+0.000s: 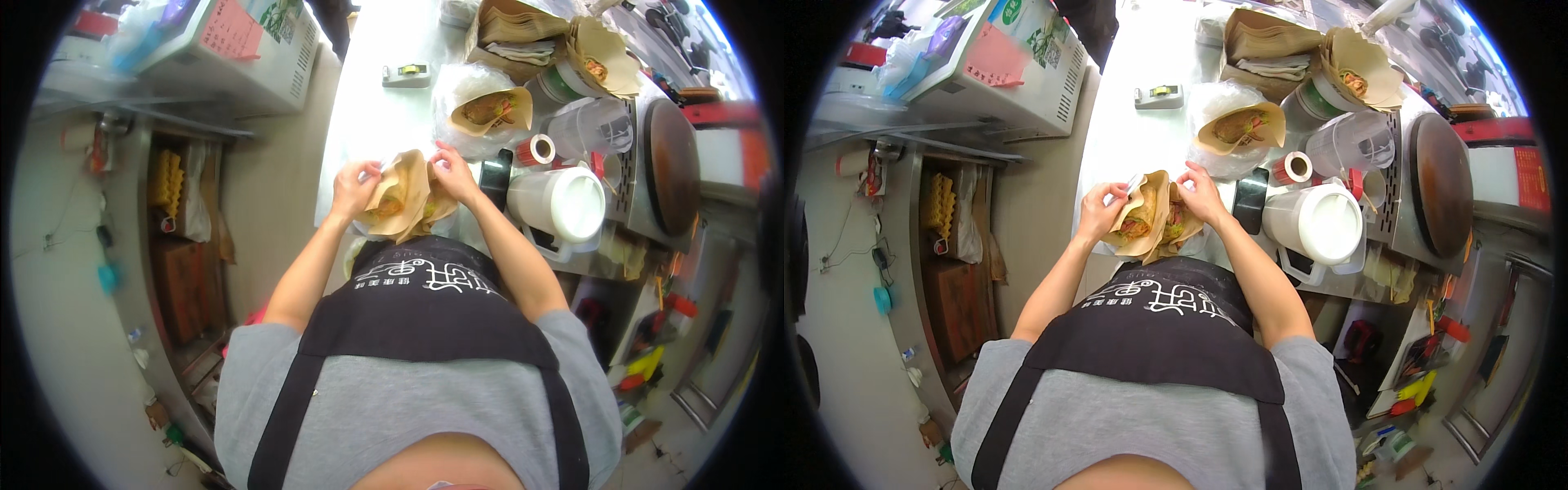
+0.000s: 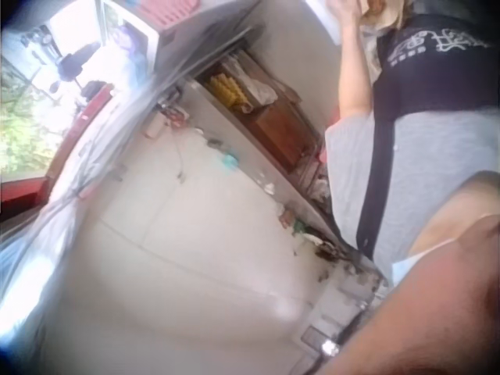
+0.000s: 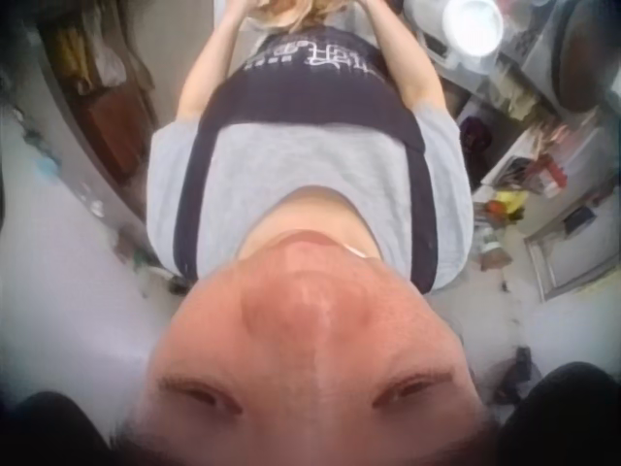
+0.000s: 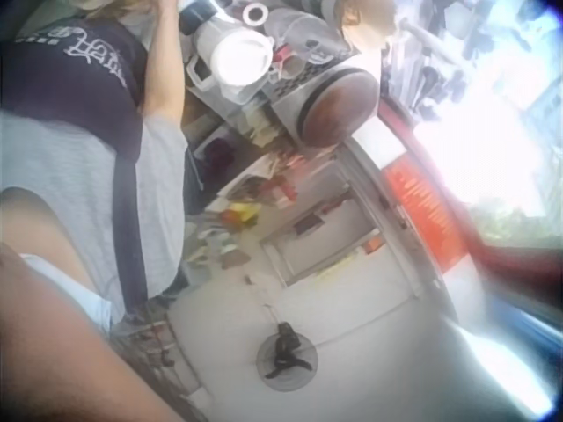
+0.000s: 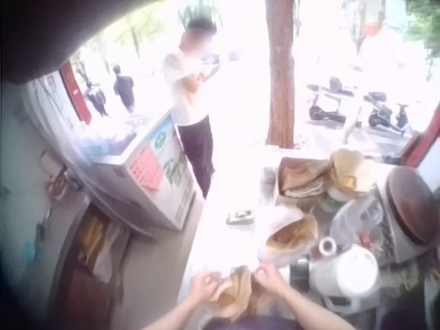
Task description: The person prepares a street food wrap by spreading sauce on a large crepe, then adding shredded vegetables, ham, and lettuce. They fold the crepe into a rectangular packet and place it into a paper bag.
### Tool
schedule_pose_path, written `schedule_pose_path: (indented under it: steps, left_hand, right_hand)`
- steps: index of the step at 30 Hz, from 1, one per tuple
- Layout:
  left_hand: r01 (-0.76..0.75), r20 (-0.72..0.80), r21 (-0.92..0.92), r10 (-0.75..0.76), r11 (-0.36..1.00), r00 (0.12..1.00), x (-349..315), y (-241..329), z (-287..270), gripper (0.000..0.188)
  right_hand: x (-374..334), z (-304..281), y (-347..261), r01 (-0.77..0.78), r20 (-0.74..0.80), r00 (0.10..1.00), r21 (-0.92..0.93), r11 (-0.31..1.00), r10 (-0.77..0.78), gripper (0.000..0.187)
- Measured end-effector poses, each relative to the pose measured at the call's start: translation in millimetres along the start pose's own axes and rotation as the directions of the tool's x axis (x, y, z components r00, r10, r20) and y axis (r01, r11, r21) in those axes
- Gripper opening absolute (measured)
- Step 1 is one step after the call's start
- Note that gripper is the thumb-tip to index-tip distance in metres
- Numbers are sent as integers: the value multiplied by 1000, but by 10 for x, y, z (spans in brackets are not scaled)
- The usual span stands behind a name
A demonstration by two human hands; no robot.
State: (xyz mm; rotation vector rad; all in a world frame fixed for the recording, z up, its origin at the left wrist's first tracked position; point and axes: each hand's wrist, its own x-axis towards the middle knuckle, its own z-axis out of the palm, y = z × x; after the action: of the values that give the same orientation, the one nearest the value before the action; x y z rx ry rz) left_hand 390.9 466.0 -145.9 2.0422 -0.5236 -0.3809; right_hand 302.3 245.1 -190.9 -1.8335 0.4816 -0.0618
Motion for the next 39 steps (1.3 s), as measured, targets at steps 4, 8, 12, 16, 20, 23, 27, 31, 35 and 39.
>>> schedule_pose_path:
  steps: [4, 8, 12, 16, 20, 23, 27, 31, 35, 39]
  left_hand:
    - [4, 47, -28, -3, 1000, 999, 13, -15, 32, 6]
    - [41, 34, -123, -37, 992, 999, 48, -36, 53, 20]
    - [11, -46, 30, -9, 999, 999, 131, -8, 35, 35]
    - [-174, -74, 345, 212, 922, 974, 101, -13, 7, 40]
    - [-152, -107, 451, 222, 880, 969, -4, -63, 21, 39]
    - [-35, -149, 423, 108, 906, 983, -108, -105, -22, 37]
    - [337, -261, 248, -272, 908, 926, -308, -226, -14, 36]
    - [522, -221, 102, -492, 847, 842, -565, -165, -27, 47]
    - [465, -79, -567, -607, 679, 790, -814, -167, -1, 46]
    - [518, -7, -518, -609, 681, 793, -1300, 21, 10, 56]
  right_hand:
    - [256, 77, 76, -185, -27, 982, 75, 980, 188, 23]
    - [370, 22, -193, -394, 212, 890, -85, 915, 403, 23]
    - [306, 7, -302, 67, -53, 994, -436, 897, -100, 22]
    - [34, -87, -579, 189, -119, 968, -243, 952, -222, 16]
    - [-368, -216, -1066, -24, 268, 963, 226, 974, -39, 15]
    - [-414, -341, -1297, -74, 323, 944, 388, 919, -60, 16]
    - [-224, -498, -1321, 204, 148, 978, -511, 835, -148, 21]
    - [-283, -518, -1584, 36, 325, 944, -291, 956, 64, 30]
    - [-266, -564, -1523, 254, 299, 947, -487, 835, -114, 44]
    - [-381, -744, -1421, 405, 537, 828, -375, 834, -161, 68]
